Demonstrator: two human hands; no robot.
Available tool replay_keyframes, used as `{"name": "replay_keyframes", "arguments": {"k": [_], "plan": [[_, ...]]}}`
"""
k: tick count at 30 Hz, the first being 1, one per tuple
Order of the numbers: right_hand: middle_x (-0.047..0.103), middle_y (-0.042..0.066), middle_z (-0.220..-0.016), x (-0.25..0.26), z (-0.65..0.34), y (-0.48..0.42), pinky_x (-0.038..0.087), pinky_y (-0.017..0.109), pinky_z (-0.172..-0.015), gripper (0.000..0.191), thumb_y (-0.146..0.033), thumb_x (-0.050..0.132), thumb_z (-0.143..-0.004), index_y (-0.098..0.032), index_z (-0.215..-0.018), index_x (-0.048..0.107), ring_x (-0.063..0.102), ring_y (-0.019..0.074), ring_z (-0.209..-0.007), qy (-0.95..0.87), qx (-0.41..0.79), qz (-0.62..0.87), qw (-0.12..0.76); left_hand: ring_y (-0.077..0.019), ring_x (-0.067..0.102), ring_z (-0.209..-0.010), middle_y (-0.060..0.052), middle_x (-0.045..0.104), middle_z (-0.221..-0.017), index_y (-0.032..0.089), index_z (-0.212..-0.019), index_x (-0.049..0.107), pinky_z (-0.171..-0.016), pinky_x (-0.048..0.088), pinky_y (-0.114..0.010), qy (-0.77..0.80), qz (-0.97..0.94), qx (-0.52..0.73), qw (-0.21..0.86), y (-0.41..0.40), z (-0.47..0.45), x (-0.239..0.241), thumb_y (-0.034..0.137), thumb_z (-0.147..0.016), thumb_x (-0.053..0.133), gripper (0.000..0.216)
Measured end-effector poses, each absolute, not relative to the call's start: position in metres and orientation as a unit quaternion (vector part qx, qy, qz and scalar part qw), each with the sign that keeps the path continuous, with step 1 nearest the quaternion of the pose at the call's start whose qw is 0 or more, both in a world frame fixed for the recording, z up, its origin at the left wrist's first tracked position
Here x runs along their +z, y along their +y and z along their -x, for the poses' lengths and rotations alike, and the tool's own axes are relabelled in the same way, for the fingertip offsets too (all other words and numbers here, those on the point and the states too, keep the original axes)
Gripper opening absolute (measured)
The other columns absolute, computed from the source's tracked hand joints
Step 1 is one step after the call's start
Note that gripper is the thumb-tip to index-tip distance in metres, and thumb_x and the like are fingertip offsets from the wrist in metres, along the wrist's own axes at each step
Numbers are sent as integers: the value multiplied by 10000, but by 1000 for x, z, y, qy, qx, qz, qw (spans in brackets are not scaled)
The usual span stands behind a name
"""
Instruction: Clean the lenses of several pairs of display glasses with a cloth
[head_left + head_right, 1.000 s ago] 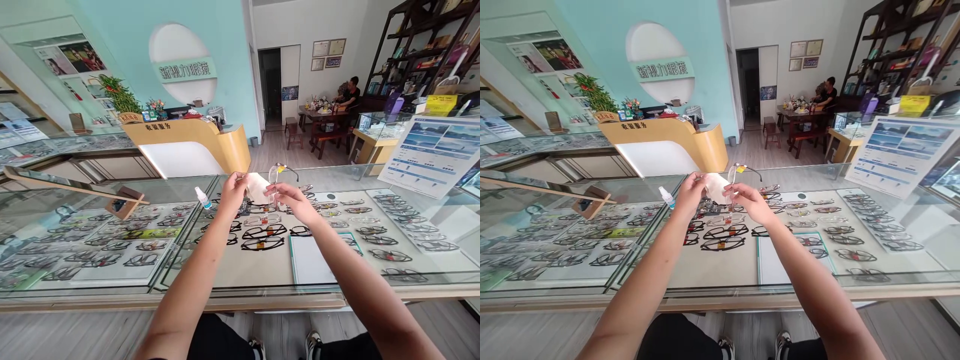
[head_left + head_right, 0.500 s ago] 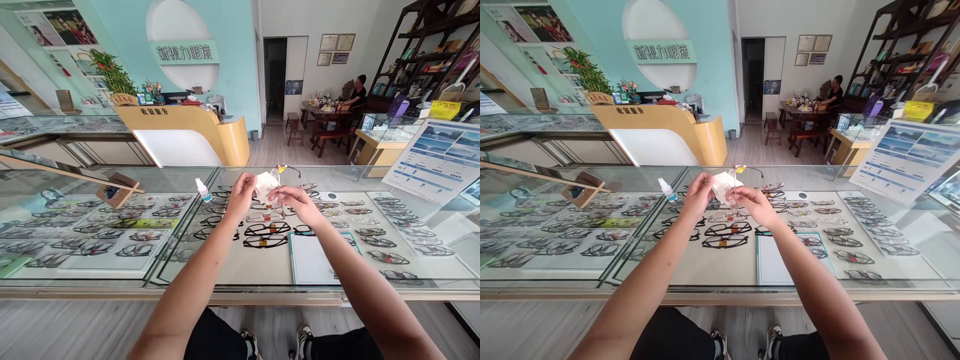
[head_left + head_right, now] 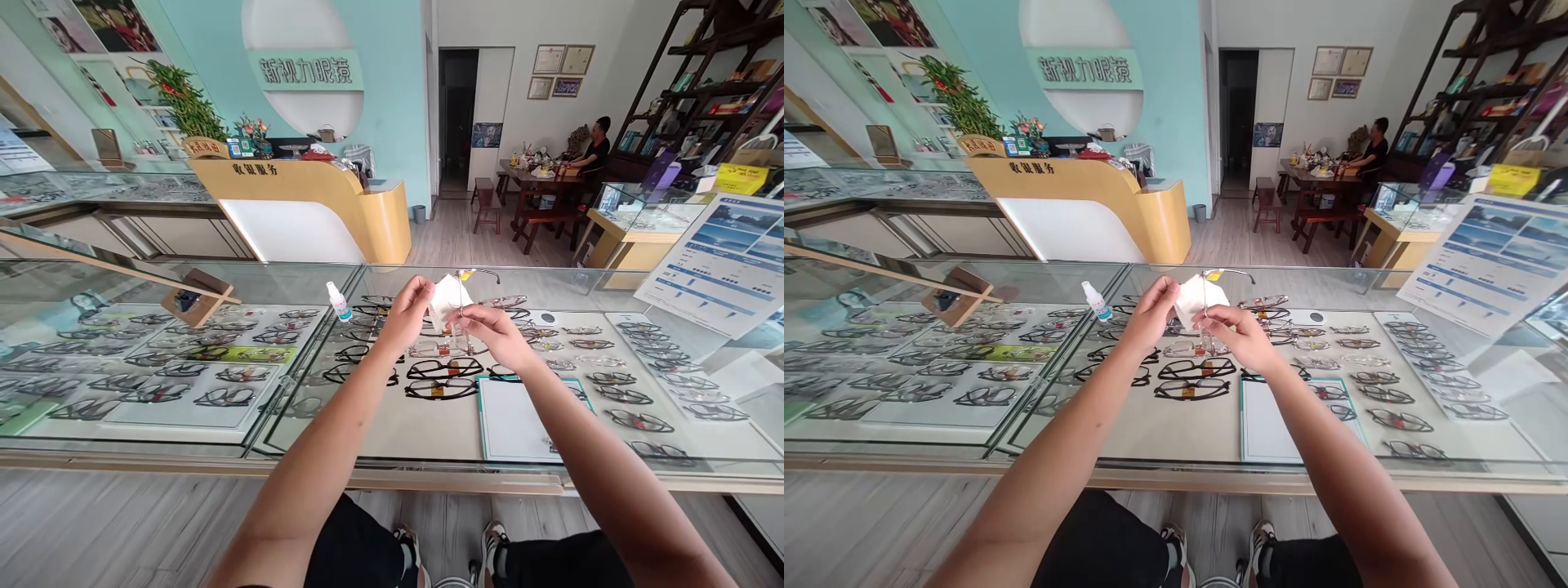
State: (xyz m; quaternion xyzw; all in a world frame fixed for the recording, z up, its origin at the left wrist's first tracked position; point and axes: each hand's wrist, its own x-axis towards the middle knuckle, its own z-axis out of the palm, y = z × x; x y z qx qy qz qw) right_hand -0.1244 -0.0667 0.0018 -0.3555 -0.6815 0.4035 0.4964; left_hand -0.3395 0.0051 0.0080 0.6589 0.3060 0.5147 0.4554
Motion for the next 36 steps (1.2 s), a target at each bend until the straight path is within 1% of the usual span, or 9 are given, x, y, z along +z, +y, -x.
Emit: {"name": "replay_keyframes", "arguments": {"k": [5, 14, 19, 22, 25, 27, 30, 33, 36], "plan": [[874, 73, -1081, 1, 125, -66, 579, 427, -981, 418, -656, 754, -1074, -258, -1046, 880, 755, 276, -1036, -687, 401, 349, 496, -161, 424, -676, 29, 459, -755, 256, -912, 590, -621, 383, -310, 294, -681, 516, 428, -2, 339, 15, 897, -968, 732, 659], [841, 63, -1028, 0, 128, -65, 559, 382, -938, 451, -664, 750, -1079, -234, -1007, 866, 710, 227, -937, -685, 417, 322, 503, -161, 567, -731, 8, 604, -772, 228, -976, 746, -714, 494, -303, 259, -684, 510, 453, -8, 336, 17, 867, -1003, 717, 641], [849, 62, -1041, 2, 128, -66, 553, 379, -909, 407, -623, 753, -1082, -238, -1002, 857, 683, 215, -883, -679, 437, 316, 498, -150, 653, -784, -13, 746, -882, 217, -964, 709, -734, 521, -279, 254, -660, 542, 454, -11, 330, 15, 749, -867, 947, 591], [846, 60, -1041, 4, 128, -67, 552, 383, -901, 412, -620, 740, -1088, -237, -975, 842, 672, 213, -860, -679, 449, 306, 494, -170, 730, -872, -37, 827, -1001, 229, -1067, 670, -791, 561, -284, 247, -611, 561, 501, -11, 327, 12, 672, -779, 1044, 647], [845, 62, -1058, 5, 127, -67, 549, 386, -916, 412, -612, 737, -1091, -235, -968, 845, 667, 218, -879, -683, 447, 301, 494, -167, 748, -860, -49, 854, -1050, 226, -1154, 683, -786, 573, -284, 243, -581, 548, 550, -10, 326, 11, 626, -750, 1076, 692], [843, 64, -1068, 5, 127, -68, 547, 388, -923, 402, -602, 731, -1096, -236, -991, 860, 669, 226, -904, -681, 450, 300, 494, -141, 712, -749, -23, 832, -971, 212, -1162, 717, -704, 546, -269, 243, -579, 525, 575, -10, 327, 11, 631, -771, 1062, 669], [831, 64, -1049, 6, 127, -69, 539, 392, -924, 382, -578, 716, -1107, -243, -1013, 874, 676, 241, -939, -677, 458, 300, 493, -113, 616, -579, 31, 734, -766, 196, -1115, 734, -590, 480, -264, 233, -586, 487, 604, -12, 327, 12, 662, -827, 1015, 616], [821, 58, -1023, 7, 127, -69, 528, 392, -910, 357, -543, 706, -1112, -246, -1004, 871, 660, 236, -905, -678, 463, 295, 489, -110, 561, -522, 59, 631, -628, 195, -1032, 698, -575, 467, -266, 206, -598, 463, 621, -16, 324, 14, 693, -878, 971, 588], [820, 53, -1003, 7, 129, -69, 523, 392, -905, 335, -515, 708, -1099, -243, -969, 856, 637, 225, -867, -673, 477, 287, 487, -111, 546, -508, 78, 585, -604, 214, -997, 652, -562, 464, -263, 175, -595, 468, 629, -20, 320, 16, 693, -888, 966, 583]]}}
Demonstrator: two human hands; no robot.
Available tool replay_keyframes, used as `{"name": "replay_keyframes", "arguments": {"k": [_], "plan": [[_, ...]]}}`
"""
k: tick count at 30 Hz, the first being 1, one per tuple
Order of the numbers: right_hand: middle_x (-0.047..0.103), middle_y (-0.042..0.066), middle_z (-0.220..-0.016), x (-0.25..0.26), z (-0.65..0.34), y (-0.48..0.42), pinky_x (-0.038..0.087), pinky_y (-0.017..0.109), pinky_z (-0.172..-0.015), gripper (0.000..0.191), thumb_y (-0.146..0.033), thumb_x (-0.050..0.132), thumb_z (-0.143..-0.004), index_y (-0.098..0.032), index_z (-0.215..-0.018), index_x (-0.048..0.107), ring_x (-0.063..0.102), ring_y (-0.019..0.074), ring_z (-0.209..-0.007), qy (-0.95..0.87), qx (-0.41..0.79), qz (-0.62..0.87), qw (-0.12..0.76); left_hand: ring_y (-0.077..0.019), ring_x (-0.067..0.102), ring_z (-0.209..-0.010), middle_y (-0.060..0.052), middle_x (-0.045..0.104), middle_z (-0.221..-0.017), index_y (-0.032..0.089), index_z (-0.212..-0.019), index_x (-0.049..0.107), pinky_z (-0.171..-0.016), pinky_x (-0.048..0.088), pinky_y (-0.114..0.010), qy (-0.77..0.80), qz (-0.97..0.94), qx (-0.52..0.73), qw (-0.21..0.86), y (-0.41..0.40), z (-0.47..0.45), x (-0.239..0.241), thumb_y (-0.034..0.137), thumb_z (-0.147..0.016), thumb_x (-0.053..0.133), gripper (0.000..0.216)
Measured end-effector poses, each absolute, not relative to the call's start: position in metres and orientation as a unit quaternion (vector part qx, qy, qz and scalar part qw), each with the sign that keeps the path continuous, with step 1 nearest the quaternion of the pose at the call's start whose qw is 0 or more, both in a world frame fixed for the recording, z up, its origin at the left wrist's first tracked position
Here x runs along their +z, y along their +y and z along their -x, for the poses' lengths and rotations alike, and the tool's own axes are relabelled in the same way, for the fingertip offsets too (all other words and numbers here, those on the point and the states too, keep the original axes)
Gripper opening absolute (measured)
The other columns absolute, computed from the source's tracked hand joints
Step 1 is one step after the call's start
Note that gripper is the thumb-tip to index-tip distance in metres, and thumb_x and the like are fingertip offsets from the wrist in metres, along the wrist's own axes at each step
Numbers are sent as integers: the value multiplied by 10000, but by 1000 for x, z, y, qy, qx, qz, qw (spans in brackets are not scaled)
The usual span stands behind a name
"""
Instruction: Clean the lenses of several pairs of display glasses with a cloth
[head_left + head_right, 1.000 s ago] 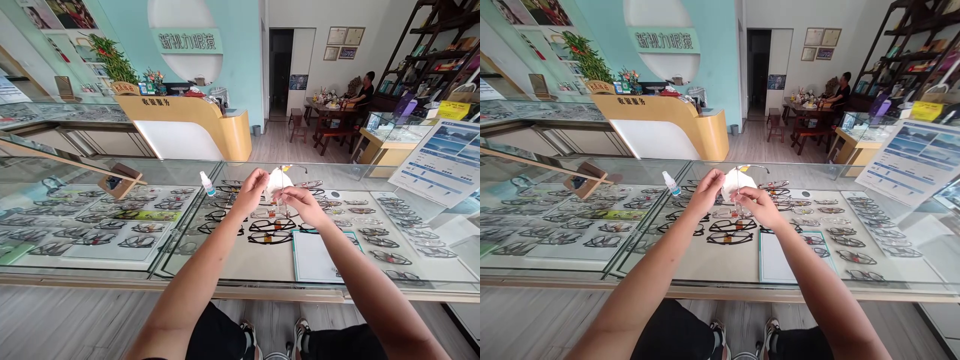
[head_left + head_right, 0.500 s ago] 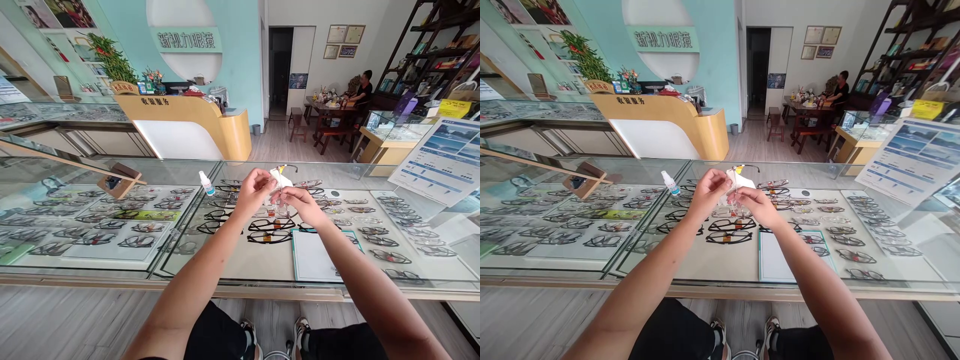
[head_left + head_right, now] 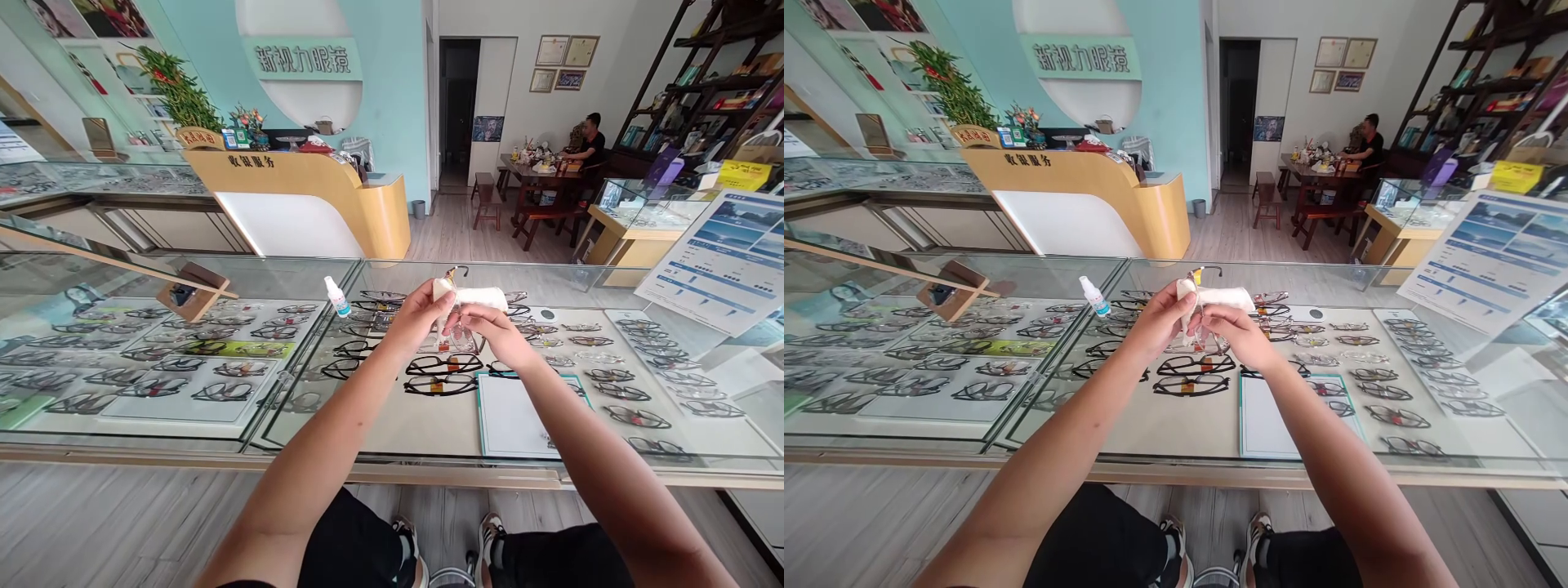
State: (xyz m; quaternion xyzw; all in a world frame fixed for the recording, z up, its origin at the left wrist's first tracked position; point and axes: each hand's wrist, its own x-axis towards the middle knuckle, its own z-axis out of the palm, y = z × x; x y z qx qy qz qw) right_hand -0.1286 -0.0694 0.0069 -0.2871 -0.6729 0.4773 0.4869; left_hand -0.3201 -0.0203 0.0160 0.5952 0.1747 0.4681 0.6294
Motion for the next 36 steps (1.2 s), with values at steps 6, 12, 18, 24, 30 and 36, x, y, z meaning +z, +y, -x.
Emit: {"name": "replay_keyframes", "arguments": {"k": [6, 12, 18, 24, 30, 36], "plan": [[826, 53, -1038, 2, 132, -69, 505, 387, -956, 304, -474, 701, -1069, -244, -895, 796, 683, 257, -1007, -629, 523, 279, 502, -107, 537, -490, 81, 628, -697, 229, -1154, 648, -516, 454, -275, 167, -585, 484, 629, -22, 318, 16, 645, -868, 1002, 616], [833, 48, -1048, 1, 133, -69, 468, 372, -912, 287, -431, 684, -1068, -247, -858, 751, 687, 252, -1027, -626, 520, 279, 509, -110, 570, -504, 80, 635, -720, 238, -1135, 625, -522, 466, -276, 177, -589, 494, 615, -20, 321, 14, 609, -872, 1012, 597], [820, 45, -1006, 3, 134, -69, 485, 374, -934, 300, -488, 690, -1053, -251, -911, 806, 691, 258, -1018, -625, 511, 298, 510, -98, 557, -510, 93, 653, -727, 266, -1142, 548, -499, 427, -250, 190, -571, 525, 601, -25, 316, 13, 623, -835, 1039, 680], [799, 47, -998, 3, 135, -69, 510, 387, -991, 303, -503, 709, -1042, -247, -930, 826, 688, 264, -1017, -621, 511, 297, 514, -100, 552, -537, 104, 665, -743, 303, -1073, 396, -518, 438, -254, 194, -571, 547, 580, -29, 312, 13, 613, -845, 1035, 746], [788, 53, -1002, 2, 135, -69, 518, 390, -963, 319, -521, 703, -1041, -247, -892, 773, 678, 267, -1016, -622, 505, 308, 513, -98, 531, -530, 101, 675, -750, 312, -1199, 458, -538, 424, -262, 200, -579, 550, 567, -31, 313, 13, 632, -849, 1023, 737], [784, 43, -978, 3, 135, -70, 520, 383, -1001, 283, -477, 703, -1049, -254, -921, 822, 688, 256, -1019, -618, 513, 294, 518, -130, 570, -542, 74, 675, -753, 311, -1389, 556, -568, 466, -303, 213, -586, 545, 560, -30, 314, 12, 636, -875, 1007, 758]]}}
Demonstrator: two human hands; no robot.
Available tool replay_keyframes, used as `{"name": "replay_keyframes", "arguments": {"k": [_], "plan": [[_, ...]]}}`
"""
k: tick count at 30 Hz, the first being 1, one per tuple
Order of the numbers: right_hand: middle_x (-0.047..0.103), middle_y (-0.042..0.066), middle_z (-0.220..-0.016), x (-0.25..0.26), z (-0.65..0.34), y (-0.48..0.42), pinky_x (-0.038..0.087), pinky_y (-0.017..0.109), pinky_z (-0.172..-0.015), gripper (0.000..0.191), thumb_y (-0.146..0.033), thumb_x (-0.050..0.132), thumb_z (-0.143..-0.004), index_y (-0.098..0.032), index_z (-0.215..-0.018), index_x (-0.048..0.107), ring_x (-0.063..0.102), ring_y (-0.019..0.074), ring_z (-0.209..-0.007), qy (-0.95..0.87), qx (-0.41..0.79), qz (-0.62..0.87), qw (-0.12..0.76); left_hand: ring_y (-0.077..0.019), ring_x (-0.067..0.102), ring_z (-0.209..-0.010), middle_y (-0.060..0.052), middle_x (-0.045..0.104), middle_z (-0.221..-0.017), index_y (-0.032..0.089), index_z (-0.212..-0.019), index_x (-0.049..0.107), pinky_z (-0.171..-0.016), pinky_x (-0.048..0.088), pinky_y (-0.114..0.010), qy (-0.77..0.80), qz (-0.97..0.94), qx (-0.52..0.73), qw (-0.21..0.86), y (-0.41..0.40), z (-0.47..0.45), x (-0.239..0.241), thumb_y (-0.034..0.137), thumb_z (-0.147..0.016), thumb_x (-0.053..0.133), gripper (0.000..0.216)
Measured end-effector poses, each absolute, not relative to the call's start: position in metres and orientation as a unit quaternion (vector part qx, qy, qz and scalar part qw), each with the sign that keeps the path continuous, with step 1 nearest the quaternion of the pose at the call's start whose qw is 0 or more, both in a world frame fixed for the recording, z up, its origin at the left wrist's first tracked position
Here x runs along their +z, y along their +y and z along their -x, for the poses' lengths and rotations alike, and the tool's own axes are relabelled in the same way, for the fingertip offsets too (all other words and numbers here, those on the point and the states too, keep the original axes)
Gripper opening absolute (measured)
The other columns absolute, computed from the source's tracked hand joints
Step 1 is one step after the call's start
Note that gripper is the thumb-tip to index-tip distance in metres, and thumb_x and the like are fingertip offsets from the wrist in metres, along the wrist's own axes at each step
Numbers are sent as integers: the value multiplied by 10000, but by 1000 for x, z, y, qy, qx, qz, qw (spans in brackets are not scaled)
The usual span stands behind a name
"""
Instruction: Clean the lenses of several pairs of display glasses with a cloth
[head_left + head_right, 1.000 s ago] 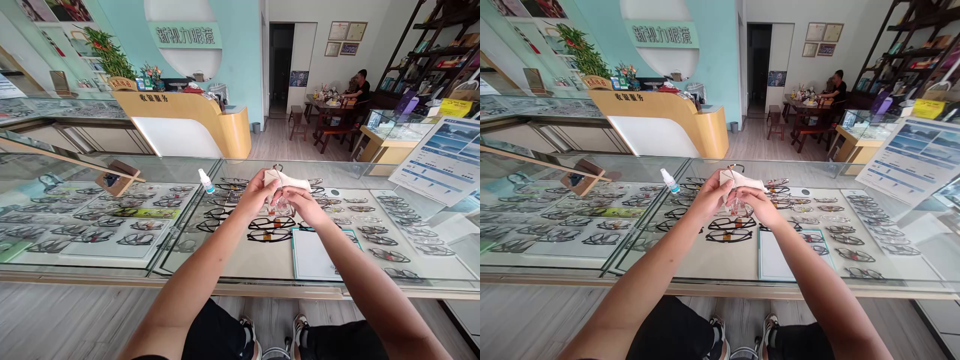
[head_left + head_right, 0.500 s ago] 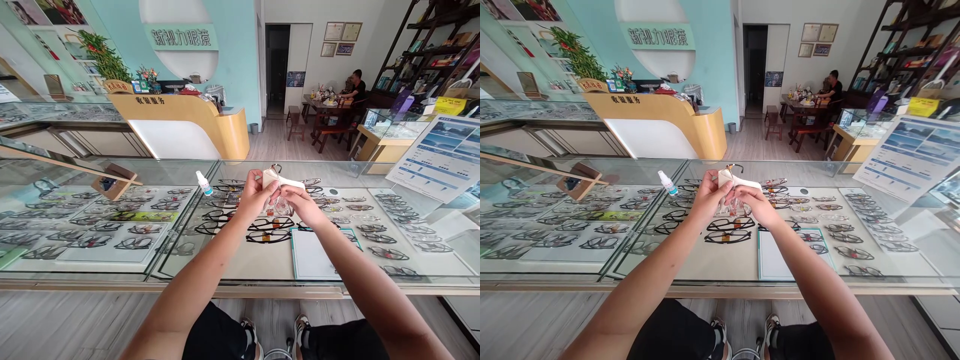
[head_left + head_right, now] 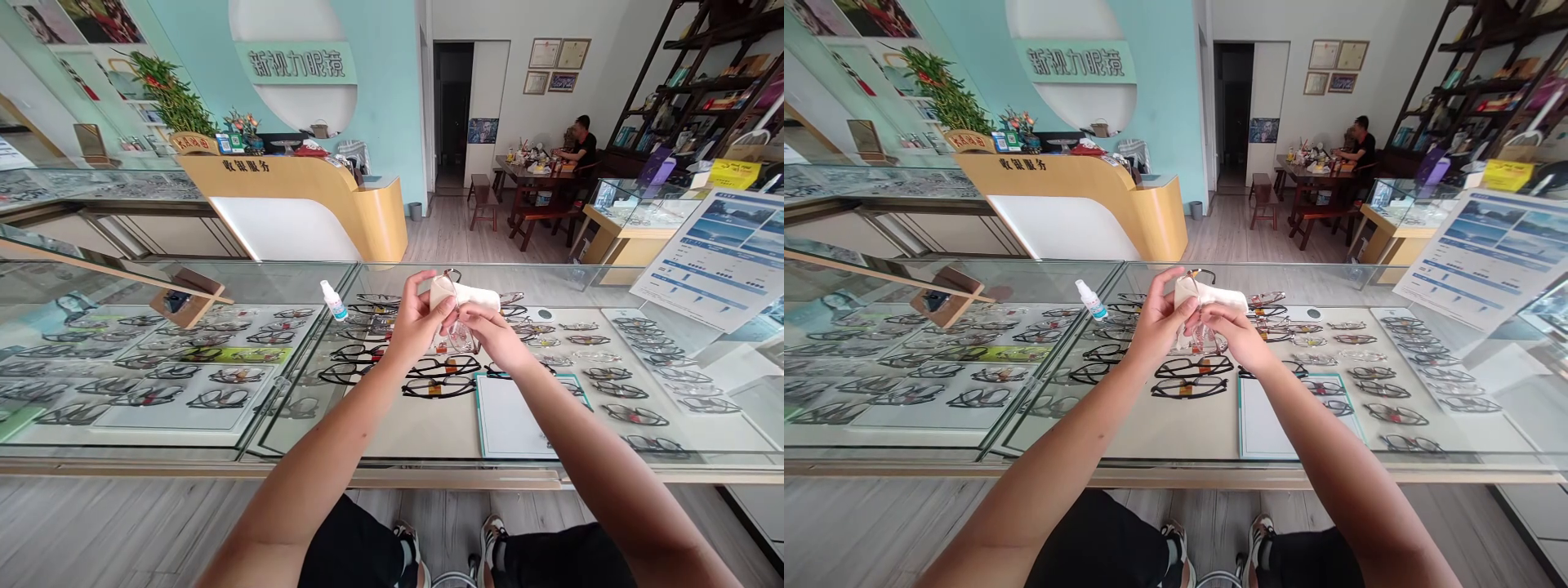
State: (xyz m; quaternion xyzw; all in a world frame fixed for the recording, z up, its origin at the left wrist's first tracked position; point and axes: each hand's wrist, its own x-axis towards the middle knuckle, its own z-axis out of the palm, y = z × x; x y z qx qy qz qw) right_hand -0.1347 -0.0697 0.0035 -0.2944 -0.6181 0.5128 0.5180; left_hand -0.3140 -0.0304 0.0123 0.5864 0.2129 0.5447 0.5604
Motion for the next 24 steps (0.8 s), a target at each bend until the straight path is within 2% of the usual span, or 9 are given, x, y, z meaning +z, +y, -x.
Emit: {"name": "replay_keyframes", "arguments": {"k": [4, 7, 12, 16, 21, 24], "plan": [[794, 48, -987, 3, 134, -69, 540, 392, -1008, 294, -495, 704, -1056, -254, -959, 843, 700, 259, -1013, -618, 510, 296, 520, -110, 554, -508, 87, 687, -728, 277, -1177, 549, -539, 451, -274, 211, -564, 549, 580, -29, 312, 13, 663, -791, 1053, 743], [799, 51, -998, 1, 133, -68, 547, 393, -992, 305, -509, 705, -1058, -251, -973, 844, 709, 267, -1018, -624, 506, 300, 514, -101, 533, -511, 84, 634, -646, 230, -1103, 641, -555, 444, -262, 216, -573, 527, 590, -31, 313, 16, 654, -838, 1022, 627], [807, 52, -995, -1, 132, -68, 535, 389, -971, 312, -495, 689, -1071, -245, -989, 857, 702, 263, -996, -629, 510, 296, 507, -104, 506, -521, 66, 607, -611, 206, -1151, 748, -550, 402, -257, 219, -578, 500, 607, -32, 317, 19, 641, -865, 999, 578], [806, 49, -933, 1, 133, -68, 542, 399, -945, 337, -519, 712, -1054, -241, -940, 862, 675, 250, -898, -625, 517, 304, 500, -122, 528, -503, 48, 623, -604, 210, -1049, 733, -540, 424, -277, 208, -597, 470, 617, -28, 322, 19, 646, -864, 989, 538], [820, 71, -902, 0, 133, -68, 559, 435, -1010, 436, -621, 754, -1046, -227, -912, 884, 733, 283, -973, -623, 526, 295, 499, -130, 557, -477, 43, 650, -604, 212, -1026, 700, -520, 460, -276, 197, -617, 449, 615, -30, 325, 24, 633, -865, 994, 539], [813, 63, -863, -1, 132, -68, 568, 424, -950, 470, -647, 765, -1046, -228, -870, 881, 712, 262, -890, -623, 536, 290, 490, -129, 549, -454, 51, 646, -601, 215, -1001, 697, -511, 471, -286, 196, -620, 459, 605, -33, 323, 27, 642, -855, 1002, 545]]}}
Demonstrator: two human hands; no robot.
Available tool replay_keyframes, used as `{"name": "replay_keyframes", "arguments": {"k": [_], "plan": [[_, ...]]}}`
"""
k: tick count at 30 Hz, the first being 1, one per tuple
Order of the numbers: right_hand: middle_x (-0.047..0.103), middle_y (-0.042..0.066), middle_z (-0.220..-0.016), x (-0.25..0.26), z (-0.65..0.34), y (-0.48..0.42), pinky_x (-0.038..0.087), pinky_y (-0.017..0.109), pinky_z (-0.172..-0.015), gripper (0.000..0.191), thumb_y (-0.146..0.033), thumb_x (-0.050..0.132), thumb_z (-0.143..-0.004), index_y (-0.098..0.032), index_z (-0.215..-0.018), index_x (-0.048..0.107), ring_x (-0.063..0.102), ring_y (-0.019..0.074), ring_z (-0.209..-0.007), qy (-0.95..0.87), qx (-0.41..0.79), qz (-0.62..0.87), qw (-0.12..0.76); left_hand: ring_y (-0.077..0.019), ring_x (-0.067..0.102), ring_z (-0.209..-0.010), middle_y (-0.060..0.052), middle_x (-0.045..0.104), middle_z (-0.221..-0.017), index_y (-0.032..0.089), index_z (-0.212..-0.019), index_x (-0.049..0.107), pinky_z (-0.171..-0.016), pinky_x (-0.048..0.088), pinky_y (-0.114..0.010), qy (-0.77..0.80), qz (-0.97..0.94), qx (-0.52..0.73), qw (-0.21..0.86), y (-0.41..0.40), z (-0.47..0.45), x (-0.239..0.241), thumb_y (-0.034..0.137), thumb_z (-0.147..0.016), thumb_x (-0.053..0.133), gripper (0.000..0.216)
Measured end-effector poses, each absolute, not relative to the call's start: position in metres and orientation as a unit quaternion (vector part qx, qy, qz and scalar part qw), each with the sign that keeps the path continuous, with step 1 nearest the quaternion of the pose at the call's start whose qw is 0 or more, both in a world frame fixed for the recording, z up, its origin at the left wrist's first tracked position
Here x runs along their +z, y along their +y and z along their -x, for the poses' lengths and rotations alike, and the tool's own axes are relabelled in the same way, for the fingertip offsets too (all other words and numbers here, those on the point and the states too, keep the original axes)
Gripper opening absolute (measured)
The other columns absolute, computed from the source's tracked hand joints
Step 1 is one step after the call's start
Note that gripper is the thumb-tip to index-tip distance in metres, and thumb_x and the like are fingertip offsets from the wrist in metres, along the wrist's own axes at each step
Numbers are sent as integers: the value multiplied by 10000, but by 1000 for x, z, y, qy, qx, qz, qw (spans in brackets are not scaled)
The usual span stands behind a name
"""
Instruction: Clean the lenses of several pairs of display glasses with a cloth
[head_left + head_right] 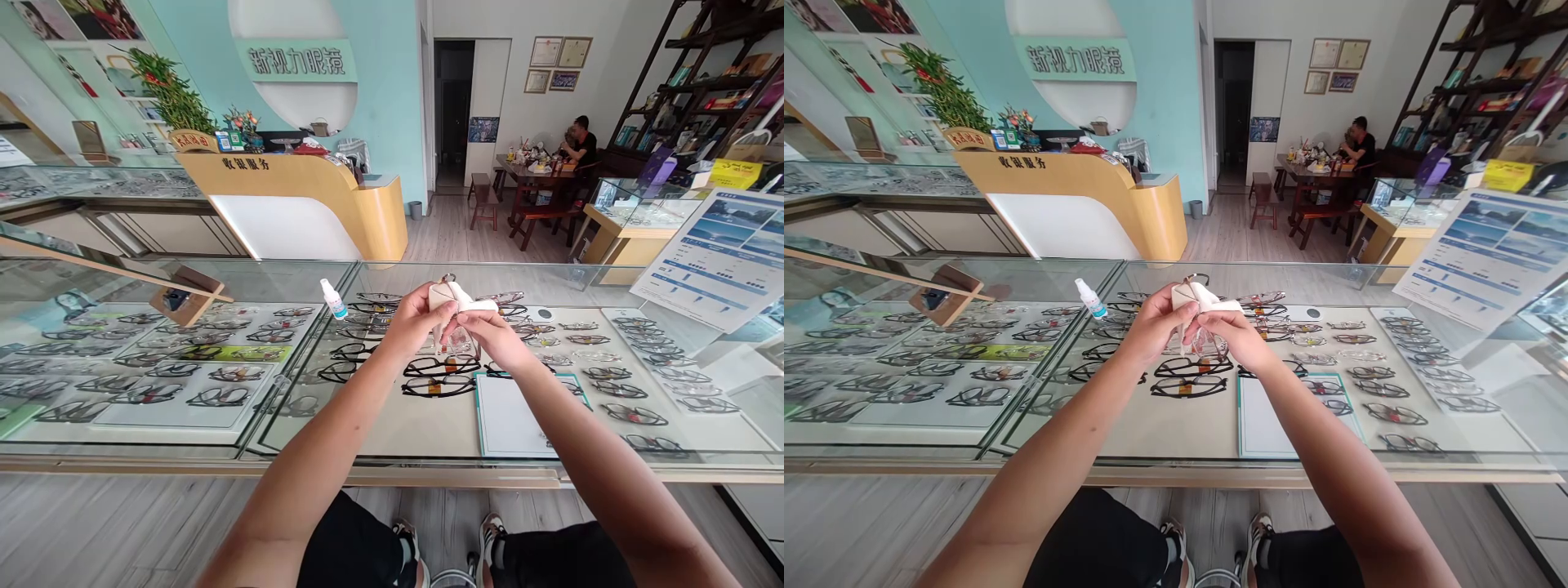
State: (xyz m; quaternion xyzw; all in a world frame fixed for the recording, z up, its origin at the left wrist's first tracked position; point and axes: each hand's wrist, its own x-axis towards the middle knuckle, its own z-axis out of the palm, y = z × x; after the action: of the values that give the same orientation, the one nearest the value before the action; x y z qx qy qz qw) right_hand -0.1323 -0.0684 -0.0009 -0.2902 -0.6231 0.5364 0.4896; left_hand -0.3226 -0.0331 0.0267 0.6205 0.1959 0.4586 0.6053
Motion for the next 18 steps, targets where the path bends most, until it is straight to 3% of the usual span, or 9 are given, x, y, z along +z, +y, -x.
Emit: {"name": "replay_keyframes", "arguments": {"k": [9, 14, 18], "plan": [[809, 59, -845, 4, 133, -71, 566, 395, -886, 547, -731, 776, -1020, -219, -857, 876, 686, 229, -825, -641, 539, 293, 460, -139, 549, -511, 15, 610, -610, 214, -762, 680, -512, 442, -288, 248, -618, 522, 533, -23, 324, 18, 843, -901, 861, 669], [825, 64, -874, 4, 130, -68, 561, 402, -926, 543, -727, 759, -1040, -223, -878, 881, 695, 242, -870, -646, 520, 295, 474, -180, 688, -693, -21, 712, -759, 194, -883, 759, -689, 559, -299, 214, -649, 437, 585, -5, 342, 18, 757, -947, 875, 578], [818, 62, -855, 3, 128, -65, 569, 416, -927, 524, -720, 777, -1026, -223, -888, 869, 719, 257, -872, -618, 539, 282, 497, -202, 731, -763, -44, 764, -862, 174, -1072, 789, -733, 587, -309, 189, -636, 395, 636, -1, 348, 20, 697, -918, 934, 565]]}}
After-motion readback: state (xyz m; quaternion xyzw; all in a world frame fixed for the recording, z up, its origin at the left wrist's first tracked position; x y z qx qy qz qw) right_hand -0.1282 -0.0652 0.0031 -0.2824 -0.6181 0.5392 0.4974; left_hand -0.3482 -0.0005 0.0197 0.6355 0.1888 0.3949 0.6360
